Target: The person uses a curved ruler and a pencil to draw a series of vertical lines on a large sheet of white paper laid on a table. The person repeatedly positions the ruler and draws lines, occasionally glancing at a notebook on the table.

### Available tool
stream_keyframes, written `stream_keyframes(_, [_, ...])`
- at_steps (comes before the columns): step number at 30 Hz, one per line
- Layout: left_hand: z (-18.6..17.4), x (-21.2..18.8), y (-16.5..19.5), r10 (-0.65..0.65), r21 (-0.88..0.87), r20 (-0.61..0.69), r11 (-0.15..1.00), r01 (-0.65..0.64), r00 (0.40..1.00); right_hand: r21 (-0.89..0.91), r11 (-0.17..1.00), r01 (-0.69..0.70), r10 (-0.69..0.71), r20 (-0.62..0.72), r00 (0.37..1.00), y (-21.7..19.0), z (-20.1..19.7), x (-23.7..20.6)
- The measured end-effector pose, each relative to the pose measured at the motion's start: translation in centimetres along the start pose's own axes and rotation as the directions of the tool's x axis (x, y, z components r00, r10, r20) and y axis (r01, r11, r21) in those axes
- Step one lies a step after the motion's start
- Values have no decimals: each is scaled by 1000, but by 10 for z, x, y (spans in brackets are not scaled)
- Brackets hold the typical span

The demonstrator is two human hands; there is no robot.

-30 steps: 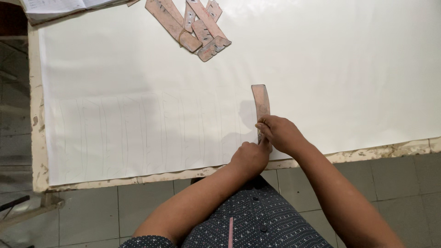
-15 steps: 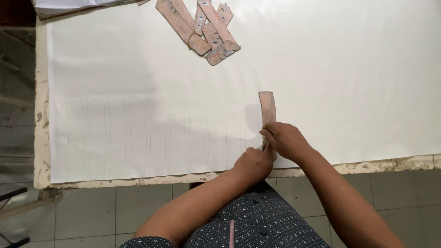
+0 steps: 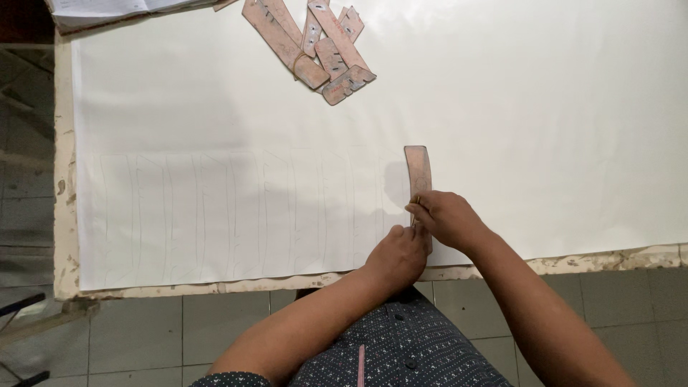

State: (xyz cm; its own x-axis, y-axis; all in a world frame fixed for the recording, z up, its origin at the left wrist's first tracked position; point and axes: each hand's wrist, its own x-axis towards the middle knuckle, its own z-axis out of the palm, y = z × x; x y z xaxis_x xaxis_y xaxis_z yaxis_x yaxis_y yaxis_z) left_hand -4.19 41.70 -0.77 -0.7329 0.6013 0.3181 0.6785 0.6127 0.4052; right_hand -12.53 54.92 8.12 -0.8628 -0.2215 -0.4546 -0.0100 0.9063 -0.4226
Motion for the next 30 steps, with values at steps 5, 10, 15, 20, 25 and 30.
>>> stream_keyframes(5, [-4,6,0,-108,-109,320,983,150,941,-23,999,29,-29,-8,1000,-3,-1,-4])
stream_keyframes(10, [-8,2,-2,-65,-48,263,996,80,963,-37,999,-11,11,2,1000,-5,0,-3])
stream_keyframes(15, [-9,7,-4,19,87,79,996,-25,997,-71,981,178,-189,-196,962,1,-6,19])
stream_keyframes(20, [-16,17,-8,-64,-71,286,994,88,956,-57,968,244,-248,-344,906,3,-24,58])
stream_keyframes(25, [-24,18,-12,-85,-80,142,992,97,986,-23,960,278,-263,-398,879,-1,-34,77])
stream_keyframes(30, [-25,21,-13,-90,-18,254,995,98,963,-28,977,212,-207,-374,904,2,-37,80])
